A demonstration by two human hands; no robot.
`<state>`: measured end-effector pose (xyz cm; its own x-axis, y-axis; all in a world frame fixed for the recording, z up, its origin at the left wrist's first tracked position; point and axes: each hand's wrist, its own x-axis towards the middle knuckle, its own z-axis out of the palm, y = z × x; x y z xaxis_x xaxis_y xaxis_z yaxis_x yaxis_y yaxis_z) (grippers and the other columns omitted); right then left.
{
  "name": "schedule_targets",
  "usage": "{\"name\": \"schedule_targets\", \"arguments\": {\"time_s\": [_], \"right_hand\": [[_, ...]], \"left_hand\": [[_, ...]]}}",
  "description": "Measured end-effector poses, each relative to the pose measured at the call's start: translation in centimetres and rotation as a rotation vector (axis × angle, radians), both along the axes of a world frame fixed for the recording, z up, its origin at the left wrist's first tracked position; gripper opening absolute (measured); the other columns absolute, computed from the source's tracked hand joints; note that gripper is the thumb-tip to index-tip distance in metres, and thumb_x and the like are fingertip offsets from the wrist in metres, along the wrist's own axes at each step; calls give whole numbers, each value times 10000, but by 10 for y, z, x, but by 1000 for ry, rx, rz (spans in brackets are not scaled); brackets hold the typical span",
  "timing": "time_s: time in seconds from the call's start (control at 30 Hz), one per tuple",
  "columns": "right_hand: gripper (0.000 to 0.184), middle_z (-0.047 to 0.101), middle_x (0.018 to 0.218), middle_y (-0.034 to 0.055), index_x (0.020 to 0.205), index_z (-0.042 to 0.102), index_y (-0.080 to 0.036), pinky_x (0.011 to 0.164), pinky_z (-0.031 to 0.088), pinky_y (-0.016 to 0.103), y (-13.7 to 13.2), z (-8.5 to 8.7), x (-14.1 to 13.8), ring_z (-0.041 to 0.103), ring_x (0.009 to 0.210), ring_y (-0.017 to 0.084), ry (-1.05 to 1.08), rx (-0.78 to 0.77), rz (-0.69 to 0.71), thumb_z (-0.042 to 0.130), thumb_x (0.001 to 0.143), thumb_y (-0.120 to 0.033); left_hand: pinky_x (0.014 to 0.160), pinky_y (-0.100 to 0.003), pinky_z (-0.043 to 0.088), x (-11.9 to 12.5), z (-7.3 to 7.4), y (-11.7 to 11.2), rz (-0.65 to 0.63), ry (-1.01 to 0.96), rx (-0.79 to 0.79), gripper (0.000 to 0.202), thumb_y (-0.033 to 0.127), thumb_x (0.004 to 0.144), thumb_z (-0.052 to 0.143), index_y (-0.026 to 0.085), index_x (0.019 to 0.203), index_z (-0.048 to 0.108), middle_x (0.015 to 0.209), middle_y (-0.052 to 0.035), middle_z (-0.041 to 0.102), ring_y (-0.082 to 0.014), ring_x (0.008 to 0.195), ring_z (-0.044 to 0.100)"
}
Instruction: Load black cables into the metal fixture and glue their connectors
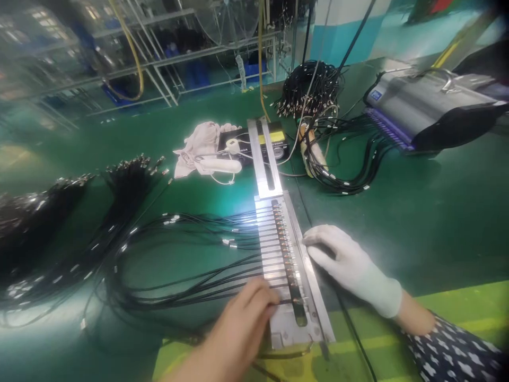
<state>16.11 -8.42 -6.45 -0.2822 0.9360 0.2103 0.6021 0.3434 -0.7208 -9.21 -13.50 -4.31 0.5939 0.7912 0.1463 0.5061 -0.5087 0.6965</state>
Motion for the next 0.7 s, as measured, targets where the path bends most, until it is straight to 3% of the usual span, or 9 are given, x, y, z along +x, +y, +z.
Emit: {"name": "schedule_targets", "arguments": {"time_s": [0.13,0.33,0.57,0.7], "right_hand": [[122,684,1046,62,955,632,-238,915,496,475,2,1,-1,605,1028,254,14,-21,9,510,954,-234],[130,684,1007,59,933,632,-244,888,495,468,4,5,-1,608,999,257,27,-49,12,504,956,-241],[124,673,988,46,936,619,-244,870,477,455,4,6,-1,597,974,247,37,-69,6,499,960,-224],[123,673,982,41,926,619,-247,866,478,457,4,6,-1,595,971,248,40,-88,4,503,958,-222]], "left_hand": [[616,-202,531,-15,-1,7,-46,121,124,276,80,966,386,166,1099,611,831,-52,601,-128,691,599],[617,-237,575,-13,2,13,-138,298,336,370,67,953,293,161,1153,589,832,-59,672,-155,688,656],[669,-262,579,-10,12,20,-227,334,350,379,134,1019,234,145,1200,566,914,-79,704,-174,762,681],[722,-267,564,-12,2,16,-206,300,400,386,135,1027,222,122,1181,576,944,-92,702,-180,826,668]]}}
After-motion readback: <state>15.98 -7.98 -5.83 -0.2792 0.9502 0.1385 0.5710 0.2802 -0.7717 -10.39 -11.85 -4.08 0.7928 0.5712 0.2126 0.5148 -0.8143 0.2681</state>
